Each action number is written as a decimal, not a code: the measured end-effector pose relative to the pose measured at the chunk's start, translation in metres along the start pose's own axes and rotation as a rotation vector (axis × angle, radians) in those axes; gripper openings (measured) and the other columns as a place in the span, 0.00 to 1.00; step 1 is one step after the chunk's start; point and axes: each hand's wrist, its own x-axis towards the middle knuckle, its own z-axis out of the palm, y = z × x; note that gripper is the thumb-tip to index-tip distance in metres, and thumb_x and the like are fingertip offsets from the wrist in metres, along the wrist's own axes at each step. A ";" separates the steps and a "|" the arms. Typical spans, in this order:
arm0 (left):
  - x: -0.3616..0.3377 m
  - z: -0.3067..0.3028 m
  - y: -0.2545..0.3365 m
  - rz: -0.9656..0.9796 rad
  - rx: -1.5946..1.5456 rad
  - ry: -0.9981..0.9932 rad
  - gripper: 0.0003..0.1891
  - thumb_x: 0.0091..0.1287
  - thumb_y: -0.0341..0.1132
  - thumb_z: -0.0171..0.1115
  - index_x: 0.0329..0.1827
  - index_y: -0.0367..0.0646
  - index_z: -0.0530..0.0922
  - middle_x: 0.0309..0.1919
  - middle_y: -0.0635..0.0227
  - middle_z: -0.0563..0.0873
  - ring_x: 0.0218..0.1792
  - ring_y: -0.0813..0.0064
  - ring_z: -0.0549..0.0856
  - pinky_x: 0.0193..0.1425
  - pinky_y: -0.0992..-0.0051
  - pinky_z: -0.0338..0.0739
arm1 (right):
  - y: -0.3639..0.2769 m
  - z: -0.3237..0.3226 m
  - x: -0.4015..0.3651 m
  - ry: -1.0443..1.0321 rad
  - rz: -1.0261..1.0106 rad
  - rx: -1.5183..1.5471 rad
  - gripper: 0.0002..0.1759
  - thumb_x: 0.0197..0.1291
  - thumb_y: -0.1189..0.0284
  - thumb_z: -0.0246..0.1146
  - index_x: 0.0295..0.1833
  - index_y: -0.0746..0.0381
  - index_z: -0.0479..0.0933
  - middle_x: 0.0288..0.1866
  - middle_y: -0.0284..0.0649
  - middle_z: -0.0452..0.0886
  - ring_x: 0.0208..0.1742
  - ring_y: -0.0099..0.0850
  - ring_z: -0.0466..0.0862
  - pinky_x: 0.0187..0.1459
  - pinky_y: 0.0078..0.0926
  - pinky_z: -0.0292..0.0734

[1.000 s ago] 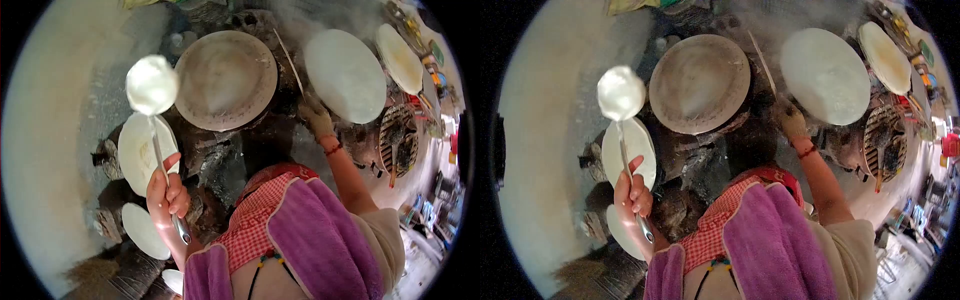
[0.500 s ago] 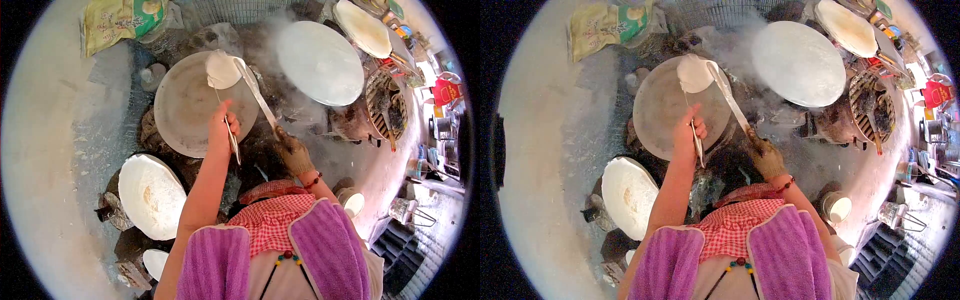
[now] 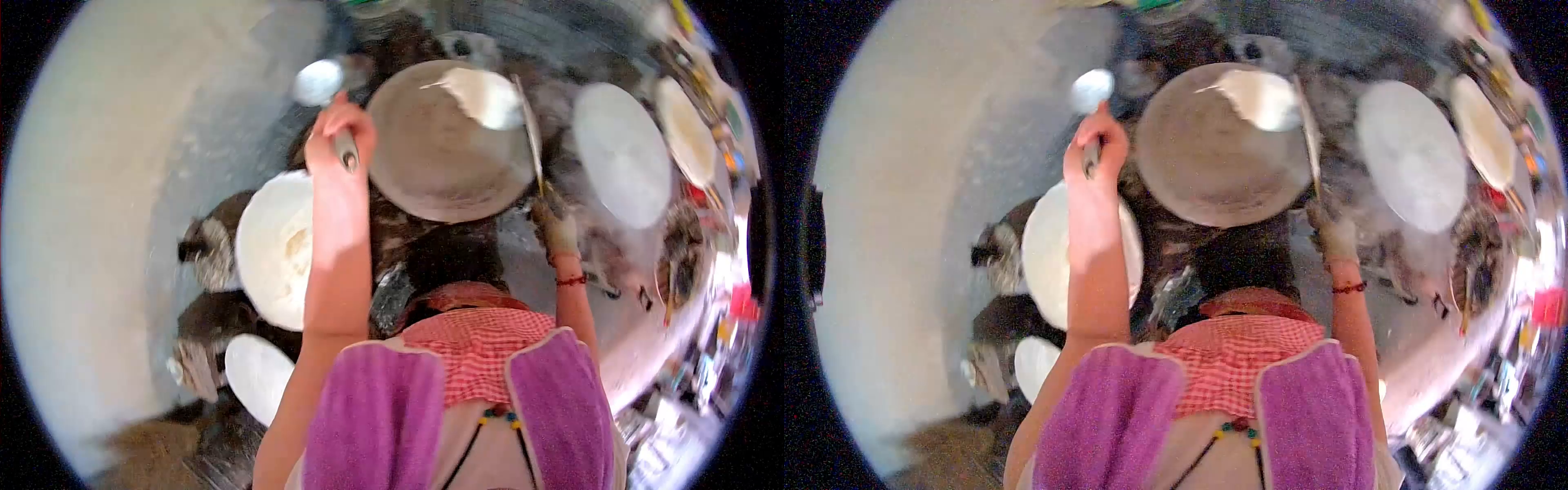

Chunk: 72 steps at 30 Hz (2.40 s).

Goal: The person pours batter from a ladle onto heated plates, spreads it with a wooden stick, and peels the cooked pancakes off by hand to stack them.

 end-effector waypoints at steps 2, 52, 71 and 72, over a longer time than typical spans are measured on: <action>-0.013 0.036 0.004 -0.078 -0.154 -0.087 0.23 0.76 0.34 0.37 0.71 0.38 0.52 0.20 0.74 0.68 0.17 0.79 0.69 0.20 0.77 0.72 | 0.008 0.031 0.017 -0.041 -0.223 -0.152 0.26 0.59 0.65 0.67 0.64 0.51 0.74 0.36 0.33 0.83 0.31 0.21 0.77 0.31 0.22 0.74; -0.256 -0.107 -0.022 1.066 0.721 0.219 0.22 0.76 0.41 0.47 0.69 0.45 0.63 0.18 0.80 0.54 0.16 0.87 0.53 0.15 0.83 0.51 | -0.060 -0.003 0.123 -0.598 -0.346 -0.098 0.26 0.59 0.70 0.66 0.63 0.66 0.73 0.49 0.40 0.83 0.46 0.24 0.82 0.44 0.22 0.78; -0.264 -0.122 -0.068 1.120 0.860 0.340 0.20 0.75 0.41 0.49 0.66 0.42 0.66 0.19 0.80 0.56 0.17 0.87 0.54 0.17 0.84 0.50 | -0.109 0.049 0.108 -0.630 -0.611 -0.922 0.27 0.56 0.64 0.68 0.62 0.59 0.75 0.52 0.37 0.83 0.45 0.27 0.81 0.50 0.26 0.77; -0.261 -0.122 -0.070 1.134 0.855 0.364 0.20 0.75 0.41 0.49 0.66 0.42 0.66 0.19 0.80 0.56 0.17 0.87 0.54 0.16 0.84 0.50 | -0.081 0.045 0.117 -0.486 -0.948 -1.123 0.27 0.56 0.64 0.69 0.61 0.60 0.75 0.54 0.37 0.82 0.47 0.25 0.80 0.52 0.25 0.75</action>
